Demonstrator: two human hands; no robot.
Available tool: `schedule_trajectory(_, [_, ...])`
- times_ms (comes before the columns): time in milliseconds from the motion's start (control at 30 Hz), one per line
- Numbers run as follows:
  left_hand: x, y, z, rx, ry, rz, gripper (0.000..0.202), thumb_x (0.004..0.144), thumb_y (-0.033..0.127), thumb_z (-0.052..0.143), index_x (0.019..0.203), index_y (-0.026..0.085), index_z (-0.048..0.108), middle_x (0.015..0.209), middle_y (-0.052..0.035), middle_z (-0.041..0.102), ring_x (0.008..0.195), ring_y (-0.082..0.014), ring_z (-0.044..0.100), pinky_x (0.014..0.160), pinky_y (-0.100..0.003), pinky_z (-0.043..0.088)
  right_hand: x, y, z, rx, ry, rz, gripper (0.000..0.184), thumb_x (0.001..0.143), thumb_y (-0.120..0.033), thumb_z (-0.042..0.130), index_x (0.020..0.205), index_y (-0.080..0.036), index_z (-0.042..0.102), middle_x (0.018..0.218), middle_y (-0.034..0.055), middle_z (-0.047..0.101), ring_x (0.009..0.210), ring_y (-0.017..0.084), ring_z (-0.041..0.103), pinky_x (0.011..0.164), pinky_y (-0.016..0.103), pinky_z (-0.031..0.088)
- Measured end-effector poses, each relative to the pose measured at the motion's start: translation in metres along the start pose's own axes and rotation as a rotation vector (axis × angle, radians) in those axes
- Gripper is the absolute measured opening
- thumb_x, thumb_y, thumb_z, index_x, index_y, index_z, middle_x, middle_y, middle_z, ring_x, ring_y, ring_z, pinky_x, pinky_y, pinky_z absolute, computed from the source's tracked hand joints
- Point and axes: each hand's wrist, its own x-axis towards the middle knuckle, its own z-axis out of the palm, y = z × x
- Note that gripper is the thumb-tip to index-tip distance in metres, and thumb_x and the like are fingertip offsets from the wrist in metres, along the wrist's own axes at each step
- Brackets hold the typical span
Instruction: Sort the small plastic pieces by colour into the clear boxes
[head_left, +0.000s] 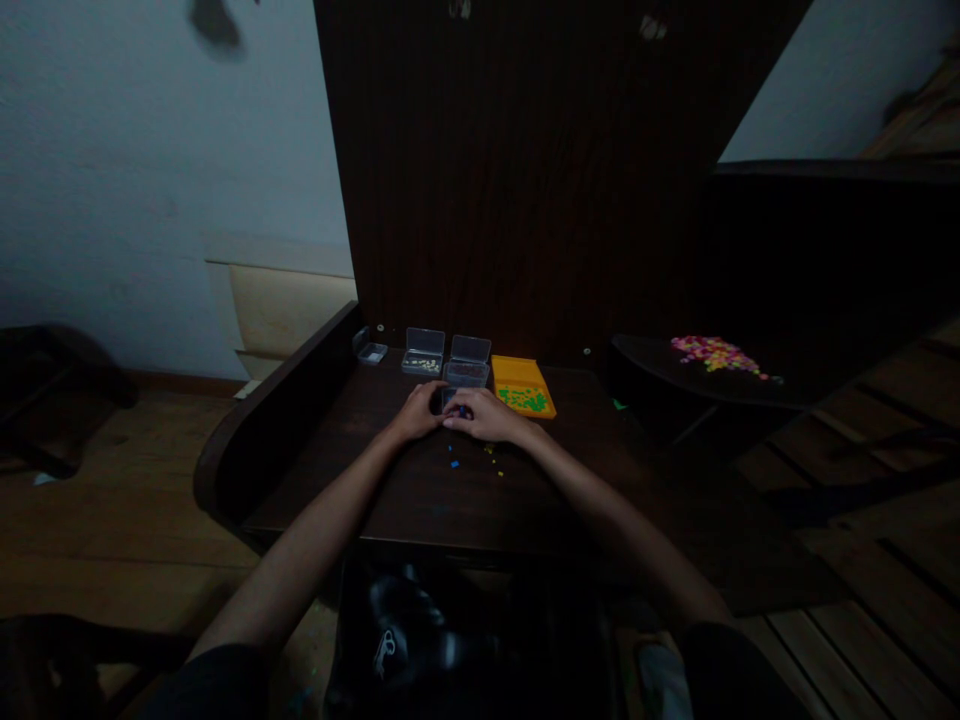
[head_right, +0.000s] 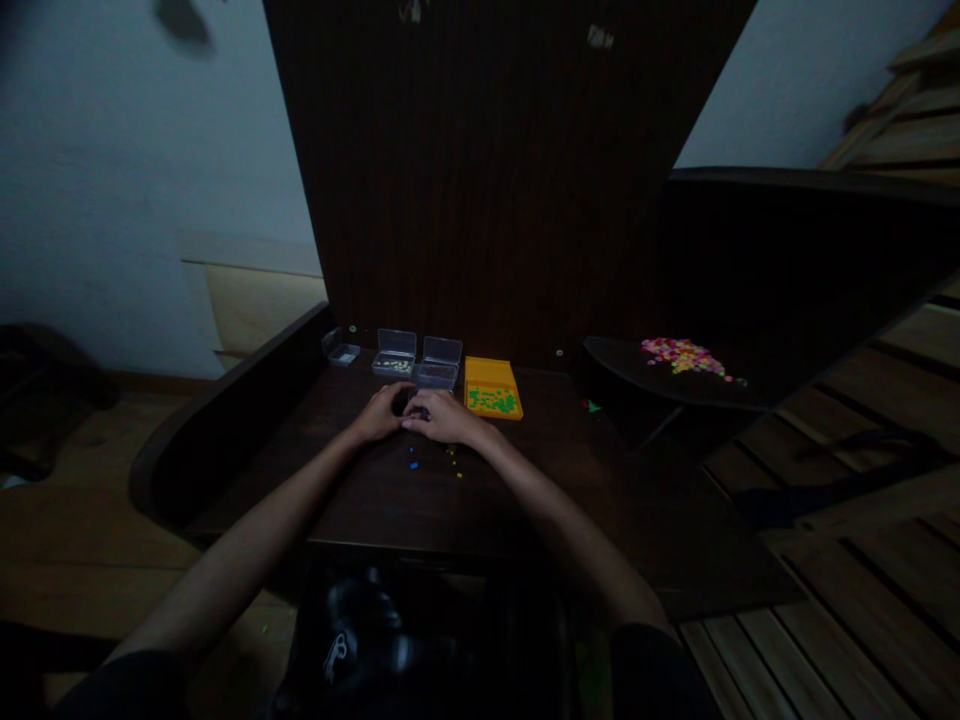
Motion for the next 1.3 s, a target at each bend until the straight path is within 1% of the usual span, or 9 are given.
schedule_trajectory(67, [0.0,0.0,0.0,-0.003,0.0,-0.002,0.056,0.071,0.026,0.073,0.123,0.015,0.055,0.12,-0.0117,0.062,0.113,-0.0291,0.057,0.1,-0.042,0.046,-0.01,-0.008,-0.001,0.005,-0.106,-0.058,0.034,0.083,-0.027,0.08,0.112,-0.014,0.069,0.102,0.0075,0.064,0.092,0.021,0.061,0.083,0.031,0.049])
schedule_trajectory(133, [0.0,0.0,0.0,-0.005,0.0,-0.008,0.057,0.071,0.027,0.073,0.124,0.014,0.055,0.122,-0.0122,0.061,0.113,-0.0288,0.057,0.099,-0.042,0.047,-0.019,-0.014,0.002,-0.042,-0.16,-0.088,0.048,0.078,-0.035,0.085,0.118,-0.015,0.068,0.115,0.0113,0.062,0.106,0.026,0.058,0.092,0.036,0.048])
schedule_trajectory(267, [-0.001,0.0,0.001,0.0,0.017,-0.005,0.057,0.072,0.029,0.074,0.123,0.015,0.055,0.121,-0.0114,0.062,0.113,-0.0283,0.057,0.1,-0.042,0.046,-0.029,-0.016,0.009,-0.116,-0.181,-0.148,0.044,0.08,-0.034,0.083,0.117,-0.015,0.07,0.131,0.014,0.056,0.125,0.03,0.048,0.107,0.041,0.04])
schedule_trajectory(367, [-0.002,-0.001,0.002,-0.006,0.019,0.005,0.058,0.071,0.032,0.076,0.122,0.015,0.056,0.119,-0.0114,0.063,0.114,-0.0287,0.057,0.1,-0.043,0.046,-0.033,-0.016,0.012,-0.144,-0.2,-0.167,0.04,0.084,-0.03,0.08,0.12,-0.016,0.069,0.135,0.014,0.054,0.13,0.03,0.045,0.109,0.04,0.039])
schedule_trajectory(600, [0.0,-0.005,0.004,-0.031,0.031,-0.005,0.063,0.069,0.038,0.08,0.123,0.016,0.056,0.121,-0.011,0.062,0.112,-0.0294,0.057,0.098,-0.043,0.048,-0.04,-0.016,0.022,-0.181,-0.185,-0.151,0.023,0.093,-0.017,0.066,0.116,-0.019,0.071,0.124,0.0104,0.063,0.115,0.025,0.059,0.099,0.034,0.048])
schedule_trajectory(833, [-0.001,-0.005,0.005,-0.029,0.028,-0.009,0.064,0.07,0.039,0.079,0.124,0.016,0.055,0.122,-0.0111,0.061,0.113,-0.0289,0.057,0.098,-0.042,0.048,-0.042,-0.013,0.038,-0.227,-0.111,-0.21,0.032,0.083,0.005,0.059,0.103,-0.014,0.073,0.106,0.0095,0.07,0.101,0.022,0.065,0.091,0.032,0.051])
schedule_trajectory(1100, [-0.001,-0.003,0.003,-0.029,0.032,0.01,0.061,0.071,0.039,0.078,0.123,0.018,0.056,0.12,-0.0099,0.062,0.113,-0.0286,0.057,0.099,-0.043,0.047,-0.041,-0.014,0.039,-0.266,-0.041,-0.187,0.022,0.083,0.003,0.063,0.093,-0.014,0.072,0.093,0.0083,0.066,0.088,0.02,0.063,0.081,0.029,0.051])
schedule_trajectory(1200, [-0.002,-0.002,0.002,-0.033,0.036,0.022,0.061,0.07,0.038,0.078,0.122,0.017,0.056,0.12,-0.0105,0.063,0.114,-0.0284,0.057,0.101,-0.043,0.046,-0.038,-0.015,0.037,-0.264,-0.042,-0.169,0.017,0.084,-0.001,0.067,0.095,-0.013,0.072,0.095,0.0093,0.064,0.091,0.021,0.061,0.081,0.029,0.051])
schedule_trajectory(1300, [-0.002,-0.002,0.003,-0.027,0.038,0.024,0.06,0.07,0.037,0.079,0.121,0.016,0.056,0.12,-0.011,0.063,0.114,-0.0286,0.057,0.101,-0.044,0.046,-0.035,-0.015,0.036,-0.247,-0.055,-0.171,0.021,0.086,-0.003,0.068,0.102,-0.014,0.073,0.096,0.0092,0.063,0.094,0.022,0.06,0.083,0.03,0.051])
